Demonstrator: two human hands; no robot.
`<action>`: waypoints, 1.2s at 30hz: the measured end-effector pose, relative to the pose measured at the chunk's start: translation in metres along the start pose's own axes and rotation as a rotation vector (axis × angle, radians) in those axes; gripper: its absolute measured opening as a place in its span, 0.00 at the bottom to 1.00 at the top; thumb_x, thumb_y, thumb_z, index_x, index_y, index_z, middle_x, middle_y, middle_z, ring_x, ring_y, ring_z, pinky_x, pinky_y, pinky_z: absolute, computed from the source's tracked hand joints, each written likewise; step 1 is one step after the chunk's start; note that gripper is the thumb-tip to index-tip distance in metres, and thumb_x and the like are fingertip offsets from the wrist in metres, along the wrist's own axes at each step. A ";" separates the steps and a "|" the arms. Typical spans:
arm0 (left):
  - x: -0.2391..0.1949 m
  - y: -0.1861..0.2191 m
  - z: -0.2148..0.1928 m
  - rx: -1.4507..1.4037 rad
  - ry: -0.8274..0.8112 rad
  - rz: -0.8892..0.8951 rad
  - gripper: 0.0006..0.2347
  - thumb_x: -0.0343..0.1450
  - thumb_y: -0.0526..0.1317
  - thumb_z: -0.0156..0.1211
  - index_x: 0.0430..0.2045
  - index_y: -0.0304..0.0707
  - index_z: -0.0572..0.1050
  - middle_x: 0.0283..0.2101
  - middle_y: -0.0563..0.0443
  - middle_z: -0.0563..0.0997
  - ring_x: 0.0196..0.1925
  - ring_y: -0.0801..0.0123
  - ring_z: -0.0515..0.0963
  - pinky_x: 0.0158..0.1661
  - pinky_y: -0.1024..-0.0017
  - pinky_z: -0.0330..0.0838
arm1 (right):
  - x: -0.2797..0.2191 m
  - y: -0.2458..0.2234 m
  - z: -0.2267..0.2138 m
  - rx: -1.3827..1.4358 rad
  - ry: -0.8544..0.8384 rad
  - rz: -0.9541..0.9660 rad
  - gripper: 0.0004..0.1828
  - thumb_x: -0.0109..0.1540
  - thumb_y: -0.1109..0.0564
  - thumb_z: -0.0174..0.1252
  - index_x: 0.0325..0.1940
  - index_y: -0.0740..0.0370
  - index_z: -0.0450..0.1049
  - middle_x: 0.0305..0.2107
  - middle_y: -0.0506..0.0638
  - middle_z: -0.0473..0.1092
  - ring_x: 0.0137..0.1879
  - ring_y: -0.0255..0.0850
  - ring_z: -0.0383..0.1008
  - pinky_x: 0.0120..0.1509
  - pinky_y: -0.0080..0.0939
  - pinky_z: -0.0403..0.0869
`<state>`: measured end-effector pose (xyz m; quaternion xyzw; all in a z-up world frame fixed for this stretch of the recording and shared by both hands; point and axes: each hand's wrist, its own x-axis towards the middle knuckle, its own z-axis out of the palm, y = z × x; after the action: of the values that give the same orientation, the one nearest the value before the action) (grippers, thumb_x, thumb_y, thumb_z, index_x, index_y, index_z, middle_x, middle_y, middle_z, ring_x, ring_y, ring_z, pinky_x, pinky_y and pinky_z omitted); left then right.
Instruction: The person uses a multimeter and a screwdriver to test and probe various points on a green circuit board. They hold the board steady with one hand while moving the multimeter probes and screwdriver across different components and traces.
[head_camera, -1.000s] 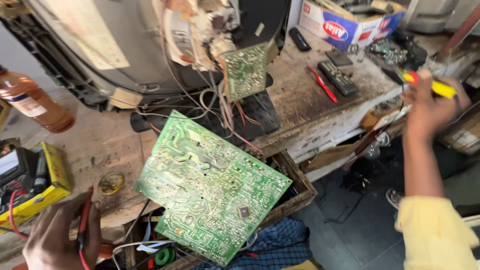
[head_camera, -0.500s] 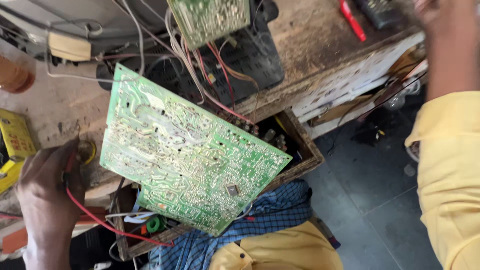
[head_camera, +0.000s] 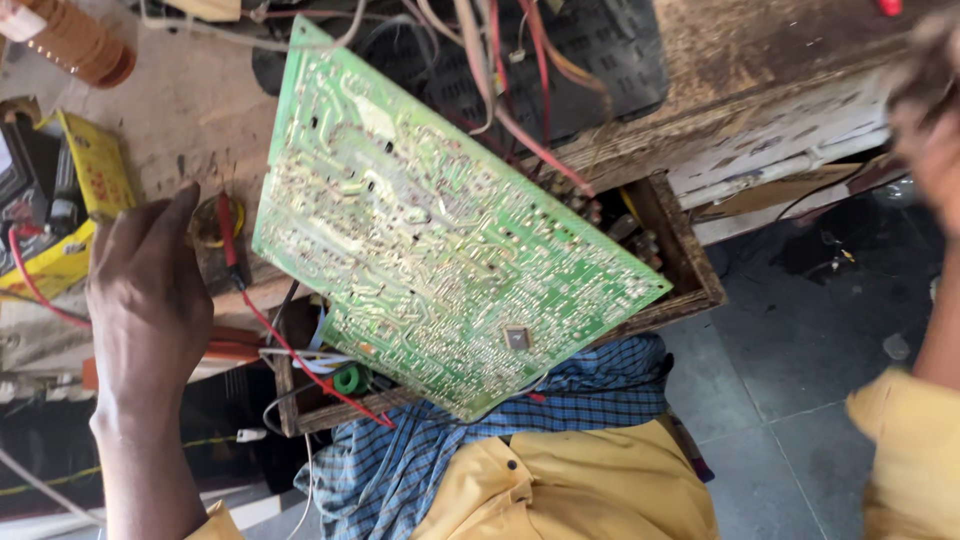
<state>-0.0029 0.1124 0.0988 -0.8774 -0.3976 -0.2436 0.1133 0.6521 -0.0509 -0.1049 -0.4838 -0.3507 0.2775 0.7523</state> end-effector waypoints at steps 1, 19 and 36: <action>-0.004 -0.001 -0.002 -0.005 0.013 0.001 0.20 0.69 0.19 0.53 0.57 0.24 0.75 0.47 0.31 0.78 0.48 0.40 0.76 0.51 0.52 0.70 | -0.024 -0.002 0.008 0.033 -0.051 0.060 0.12 0.77 0.56 0.57 0.52 0.70 0.69 0.39 0.64 0.74 0.38 0.48 0.77 0.38 0.46 0.80; -0.155 0.148 0.061 -0.377 0.267 0.132 0.19 0.71 0.41 0.79 0.50 0.36 0.76 0.53 0.45 0.75 0.58 0.53 0.78 0.60 0.53 0.72 | -0.204 0.005 0.180 -0.975 -0.553 -0.273 0.15 0.64 0.60 0.65 0.53 0.68 0.77 0.43 0.59 0.77 0.46 0.43 0.81 0.52 0.40 0.79; -0.138 0.119 -0.004 -0.299 0.324 0.299 0.11 0.61 0.37 0.70 0.34 0.31 0.84 0.38 0.45 0.82 0.41 0.59 0.83 0.45 0.59 0.78 | -0.226 -0.047 0.229 -1.019 -0.475 -0.377 0.15 0.59 0.57 0.67 0.49 0.61 0.80 0.45 0.53 0.78 0.54 0.49 0.77 0.59 0.52 0.72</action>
<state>0.0072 -0.0560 0.0298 -0.8829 -0.1998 -0.4176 0.0792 0.3385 -0.1175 -0.0549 -0.6381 -0.6784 0.0363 0.3623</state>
